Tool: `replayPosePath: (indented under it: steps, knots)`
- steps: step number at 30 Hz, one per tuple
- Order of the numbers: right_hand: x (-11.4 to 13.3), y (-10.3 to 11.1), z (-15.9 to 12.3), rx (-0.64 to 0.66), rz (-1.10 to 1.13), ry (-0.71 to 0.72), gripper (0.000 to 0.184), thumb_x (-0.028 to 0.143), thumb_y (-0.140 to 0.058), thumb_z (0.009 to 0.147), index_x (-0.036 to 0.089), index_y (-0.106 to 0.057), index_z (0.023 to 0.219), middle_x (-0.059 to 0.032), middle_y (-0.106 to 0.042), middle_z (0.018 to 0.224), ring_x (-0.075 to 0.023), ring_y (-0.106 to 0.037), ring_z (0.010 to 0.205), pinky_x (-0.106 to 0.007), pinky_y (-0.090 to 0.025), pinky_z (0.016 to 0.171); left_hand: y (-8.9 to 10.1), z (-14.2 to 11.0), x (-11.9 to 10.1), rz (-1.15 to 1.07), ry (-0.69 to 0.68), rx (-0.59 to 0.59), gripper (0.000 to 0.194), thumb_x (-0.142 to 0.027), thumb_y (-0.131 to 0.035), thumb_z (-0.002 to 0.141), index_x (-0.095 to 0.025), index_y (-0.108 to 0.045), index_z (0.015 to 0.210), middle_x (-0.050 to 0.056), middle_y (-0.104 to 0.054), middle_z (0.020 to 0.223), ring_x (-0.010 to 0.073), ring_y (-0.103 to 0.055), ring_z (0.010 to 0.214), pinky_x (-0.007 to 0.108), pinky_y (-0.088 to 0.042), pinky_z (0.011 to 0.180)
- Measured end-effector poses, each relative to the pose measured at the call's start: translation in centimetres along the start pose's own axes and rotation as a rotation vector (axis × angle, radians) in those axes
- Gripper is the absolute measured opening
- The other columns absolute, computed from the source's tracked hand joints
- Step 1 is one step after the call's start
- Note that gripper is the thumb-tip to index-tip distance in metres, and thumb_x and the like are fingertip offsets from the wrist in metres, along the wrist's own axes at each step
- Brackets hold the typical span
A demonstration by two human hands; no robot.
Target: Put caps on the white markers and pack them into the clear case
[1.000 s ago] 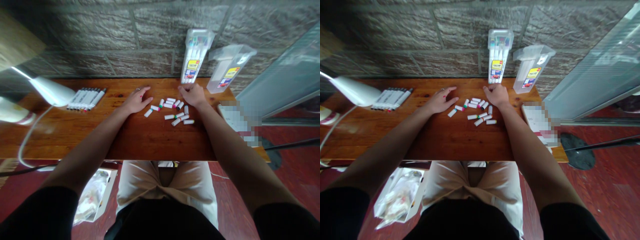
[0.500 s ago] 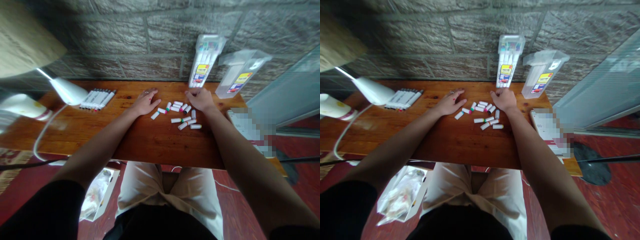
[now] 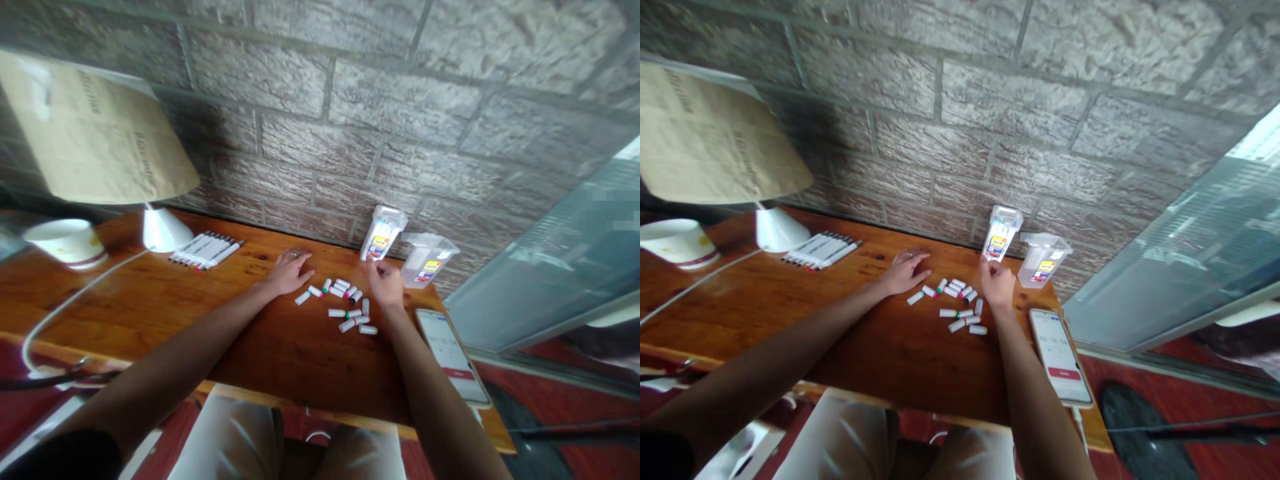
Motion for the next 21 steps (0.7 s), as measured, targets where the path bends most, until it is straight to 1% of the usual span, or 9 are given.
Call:
replayPosePath:
  steps: [1,3,5,7,10,13,18,21]
  knots:
    - [0.2,0.1,-0.1,-0.038,0.037,0.011,0.055,0.059,-0.043,0.091,0.018,-0.059,0.058,-0.0001,-0.055,0.053,-0.0134,-0.050,0.053,-0.026,-0.031,0.054,0.0,0.0,-0.1,-0.002,0.001,0.005,0.050,-0.043,-0.052,0.092,-0.018,-0.054,0.135,0.013,-0.057,0.143,0.0291,-0.046,0.138,0.049,-0.029,0.118]
    - [0.2,0.0,-0.1,-0.062,0.069,0.024,0.058,0.062,-0.042,0.090,0.018,-0.055,0.055,0.0007,-0.051,0.051,-0.0124,-0.045,0.051,-0.026,-0.030,0.053,0.1,0.0,-0.2,-0.011,0.000,0.016,0.048,-0.042,-0.052,0.093,-0.018,-0.055,0.134,0.012,-0.058,0.141,0.0281,-0.048,0.136,0.047,-0.030,0.118]
    - [0.0,-0.2,-0.1,-0.032,0.073,0.010,0.057,0.064,-0.044,0.088,0.018,-0.057,0.057,-0.0003,-0.055,0.053,-0.0133,-0.049,0.053,-0.026,-0.031,0.054,0.2,0.0,-0.4,-0.022,0.004,0.025,0.046,-0.041,-0.051,0.093,-0.018,-0.055,0.134,0.012,-0.060,0.140,0.0270,-0.050,0.135,0.044,-0.032,0.118]
    - [-0.5,-0.5,-0.1,0.008,0.071,-0.014,0.055,0.064,-0.045,0.086,0.018,-0.062,0.060,-0.0025,-0.061,0.058,-0.0157,-0.055,0.058,-0.026,-0.035,0.057,0.2,0.0,-0.6,-0.027,0.012,0.033,0.046,-0.040,-0.051,0.094,-0.017,-0.056,0.134,0.012,-0.060,0.139,0.0265,-0.051,0.134,0.042,-0.035,0.117]
    - [-1.0,-0.9,0.0,0.048,0.072,-0.051,0.053,0.062,-0.045,0.085,0.018,-0.066,0.064,-0.0042,-0.066,0.062,-0.0183,-0.061,0.063,-0.027,-0.038,0.060,0.1,-0.1,-0.8,-0.038,-0.017,0.043,0.046,-0.040,-0.052,0.094,-0.016,-0.057,0.132,0.013,-0.061,0.138,0.0265,-0.052,0.133,0.042,-0.036,0.117]
    - [-0.9,-1.4,-0.2,0.109,0.044,-0.063,0.053,0.063,-0.045,0.083,0.019,-0.063,0.058,-0.0036,-0.063,0.057,-0.0186,-0.061,0.060,-0.027,-0.038,0.058,-0.1,-0.2,-0.8,-0.040,-0.073,0.050,0.042,-0.038,-0.055,0.093,-0.016,-0.060,0.129,0.013,-0.062,0.137,0.0261,-0.051,0.134,0.041,-0.034,0.118]
    - [0.0,-2.0,-0.4,0.197,0.021,-0.038,0.052,0.062,-0.046,0.083,0.020,-0.061,0.056,-0.0033,-0.063,0.056,-0.0169,-0.059,0.056,-0.027,-0.037,0.056,-0.1,-0.3,-0.5,-0.034,-0.099,0.071,0.044,-0.039,-0.052,0.096,-0.014,-0.058,0.131,0.014,-0.058,0.141,0.0254,-0.050,0.135,0.040,-0.037,0.117]
    - [0.1,-2.3,-0.4,0.238,-0.007,-0.030,0.052,0.061,-0.046,0.083,0.021,-0.058,0.053,-0.0025,-0.061,0.055,-0.0157,-0.057,0.055,-0.026,-0.036,0.056,-0.1,-0.2,-0.4,-0.036,-0.109,0.090,0.046,-0.040,-0.051,0.096,-0.013,-0.058,0.132,0.015,-0.057,0.142,0.0261,-0.049,0.136,0.040,-0.036,0.118]
Point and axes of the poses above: each hand's wrist, its own z-axis towards the middle knuckle, its own y-axis out of the back of the hand, x = y × z, the point moved 1 cm from there along z, towards the middle knuckle
